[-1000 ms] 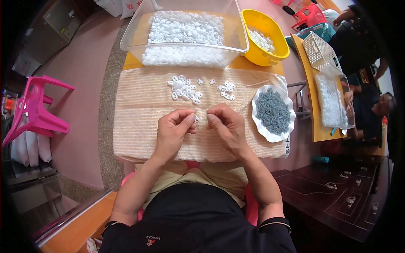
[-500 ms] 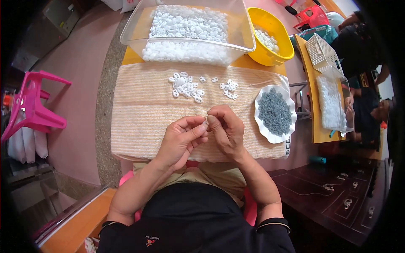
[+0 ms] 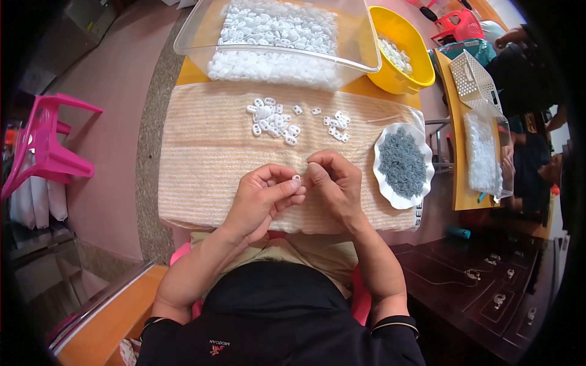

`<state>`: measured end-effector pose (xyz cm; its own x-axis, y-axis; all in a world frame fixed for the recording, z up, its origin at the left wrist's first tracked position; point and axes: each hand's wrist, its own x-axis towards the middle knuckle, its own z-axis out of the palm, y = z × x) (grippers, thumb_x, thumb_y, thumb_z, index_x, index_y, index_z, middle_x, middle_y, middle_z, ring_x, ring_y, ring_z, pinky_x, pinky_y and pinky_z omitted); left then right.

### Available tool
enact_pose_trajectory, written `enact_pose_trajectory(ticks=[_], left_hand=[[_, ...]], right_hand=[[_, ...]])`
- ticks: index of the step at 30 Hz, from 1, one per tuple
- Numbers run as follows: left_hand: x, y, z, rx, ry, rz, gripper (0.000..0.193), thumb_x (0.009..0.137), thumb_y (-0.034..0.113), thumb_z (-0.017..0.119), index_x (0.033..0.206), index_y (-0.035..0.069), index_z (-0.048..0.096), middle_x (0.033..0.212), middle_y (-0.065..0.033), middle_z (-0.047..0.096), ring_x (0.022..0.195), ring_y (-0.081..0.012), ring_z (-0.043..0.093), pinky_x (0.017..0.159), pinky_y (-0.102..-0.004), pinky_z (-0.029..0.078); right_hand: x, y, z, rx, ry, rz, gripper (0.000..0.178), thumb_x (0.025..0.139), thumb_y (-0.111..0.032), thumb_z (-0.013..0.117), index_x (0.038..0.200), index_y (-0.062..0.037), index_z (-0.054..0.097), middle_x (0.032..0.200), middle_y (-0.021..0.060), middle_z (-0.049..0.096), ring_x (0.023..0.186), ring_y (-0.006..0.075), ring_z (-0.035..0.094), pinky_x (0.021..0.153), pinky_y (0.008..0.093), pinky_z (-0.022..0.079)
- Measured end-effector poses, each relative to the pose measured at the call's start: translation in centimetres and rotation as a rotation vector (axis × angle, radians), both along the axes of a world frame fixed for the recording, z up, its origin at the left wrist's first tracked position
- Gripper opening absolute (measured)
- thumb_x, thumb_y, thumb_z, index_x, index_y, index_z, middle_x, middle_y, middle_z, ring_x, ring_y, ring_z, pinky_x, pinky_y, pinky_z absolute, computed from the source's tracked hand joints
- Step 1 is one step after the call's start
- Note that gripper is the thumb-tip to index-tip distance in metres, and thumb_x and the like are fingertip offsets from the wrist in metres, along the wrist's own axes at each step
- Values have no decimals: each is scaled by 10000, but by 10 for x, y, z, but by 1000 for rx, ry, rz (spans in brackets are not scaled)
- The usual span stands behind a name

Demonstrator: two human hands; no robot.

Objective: Assembling small grey pins into white plastic connectors at a production workstation.

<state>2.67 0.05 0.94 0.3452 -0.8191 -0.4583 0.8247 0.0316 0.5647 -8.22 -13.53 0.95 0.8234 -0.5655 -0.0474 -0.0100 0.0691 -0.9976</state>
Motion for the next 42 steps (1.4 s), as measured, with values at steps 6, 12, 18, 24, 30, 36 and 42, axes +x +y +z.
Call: enact_pose_trajectory(ticks=[6,12,18,24,30,36,42], left_hand=[[6,-1,-2,40,25,54,109,887,4,615,994,13,594,934,-115,678,824,-168,686,763,-277,589],[7,-1,-4,48,13,48,142,886,-1,612,1026,0,592,948,-117,676,832,-170,686,776,-279,587],[6,-1,-4,57,7,44,155,883,-6,610,1036,-8,591,939,-114,671,837,-168,684,767,-273,586],[5,0,-3,51,11,56,151,883,5,616,1032,-9,592,928,-114,672,829,-166,683,762,-273,582],[5,-1,-4,51,19,65,149,881,10,622,1027,-4,597,918,-109,675,820,-160,682,750,-261,578],[5,0,-6,73,-22,45,148,878,12,626,1024,-3,602,907,-105,677,806,-154,680,741,-257,573],[2,0,-5,76,-32,52,146,876,13,632,1019,-4,609,905,-103,678,799,-153,680,737,-253,571]], right_hand=[[-2,-7,-8,-5,61,63,79,935,-36,576,966,35,594,847,21,604,724,67,576,656,205,475],[0,-8,-4,-6,103,121,65,928,-28,585,943,30,609,860,20,605,750,68,581,672,203,474],[1,-7,-1,-51,123,128,72,921,-34,602,945,34,615,873,28,618,775,73,584,690,204,475],[2,-7,3,-88,148,145,64,915,-28,608,942,25,632,876,38,631,780,77,585,697,206,477],[2,-8,1,-105,146,161,64,913,-26,610,946,22,636,881,41,636,784,77,586,697,206,478],[1,-8,0,-92,146,174,60,916,-26,605,942,19,635,877,41,637,785,75,588,698,206,479],[1,-8,4,-109,177,175,61,920,-32,602,929,20,633,844,33,640,766,72,588,693,204,479]])
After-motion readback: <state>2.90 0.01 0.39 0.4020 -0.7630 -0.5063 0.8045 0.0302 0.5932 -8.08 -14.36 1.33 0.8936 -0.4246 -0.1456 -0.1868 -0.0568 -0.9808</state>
